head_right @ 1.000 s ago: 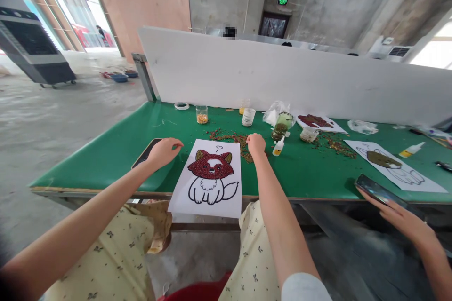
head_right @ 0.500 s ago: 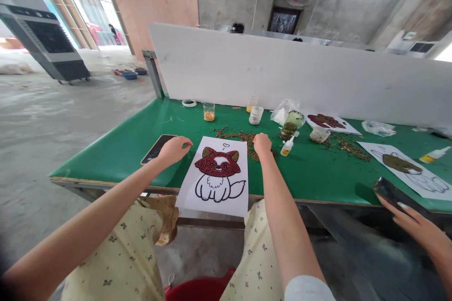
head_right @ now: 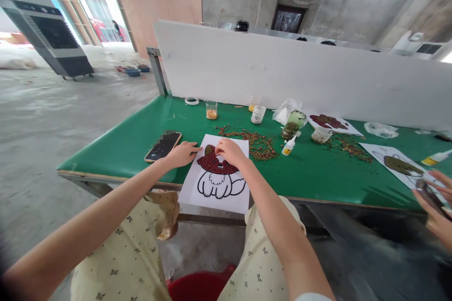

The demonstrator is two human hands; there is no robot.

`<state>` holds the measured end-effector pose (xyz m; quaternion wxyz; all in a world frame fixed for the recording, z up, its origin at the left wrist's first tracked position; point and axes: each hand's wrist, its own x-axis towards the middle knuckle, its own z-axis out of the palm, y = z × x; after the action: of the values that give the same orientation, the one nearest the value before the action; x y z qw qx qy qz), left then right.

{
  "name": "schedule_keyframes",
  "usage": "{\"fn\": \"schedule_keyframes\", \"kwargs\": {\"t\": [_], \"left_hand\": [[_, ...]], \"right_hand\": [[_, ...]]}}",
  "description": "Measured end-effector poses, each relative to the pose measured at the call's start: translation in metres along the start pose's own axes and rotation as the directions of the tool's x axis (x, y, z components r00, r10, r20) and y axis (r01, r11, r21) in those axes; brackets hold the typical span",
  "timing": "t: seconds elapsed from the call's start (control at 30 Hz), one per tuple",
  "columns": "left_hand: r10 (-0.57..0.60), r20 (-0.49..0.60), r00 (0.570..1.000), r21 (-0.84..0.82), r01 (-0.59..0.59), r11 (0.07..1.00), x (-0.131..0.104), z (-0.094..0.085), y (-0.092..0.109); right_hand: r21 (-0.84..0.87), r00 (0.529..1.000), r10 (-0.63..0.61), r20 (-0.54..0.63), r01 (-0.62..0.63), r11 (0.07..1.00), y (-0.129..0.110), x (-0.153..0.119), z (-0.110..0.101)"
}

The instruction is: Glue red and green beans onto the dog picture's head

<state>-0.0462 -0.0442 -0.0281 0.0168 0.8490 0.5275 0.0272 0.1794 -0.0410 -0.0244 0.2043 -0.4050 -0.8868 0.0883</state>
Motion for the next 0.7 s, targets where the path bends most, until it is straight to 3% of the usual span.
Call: {"fn": "schedule_keyframes", "kwargs": {"t": [0.2,0.7], "left_hand": [[-0.011,0.093,0.996,0.044,0.006,0.999,0.0016,-0.0031,0.0005],[-0.010,0.097,0.995,0.040,0.006,0.999,-0.0009,-0.0087,0.0065]], "right_hand": [[-0.072,1.000,-0.015,0.002,0.015,0.997,-0.0009,0.0000,0.0012],[-0.100,0.999,0.024,0.026,-0.021,0.995,0.0005,0.0005,-0.0043]]}}
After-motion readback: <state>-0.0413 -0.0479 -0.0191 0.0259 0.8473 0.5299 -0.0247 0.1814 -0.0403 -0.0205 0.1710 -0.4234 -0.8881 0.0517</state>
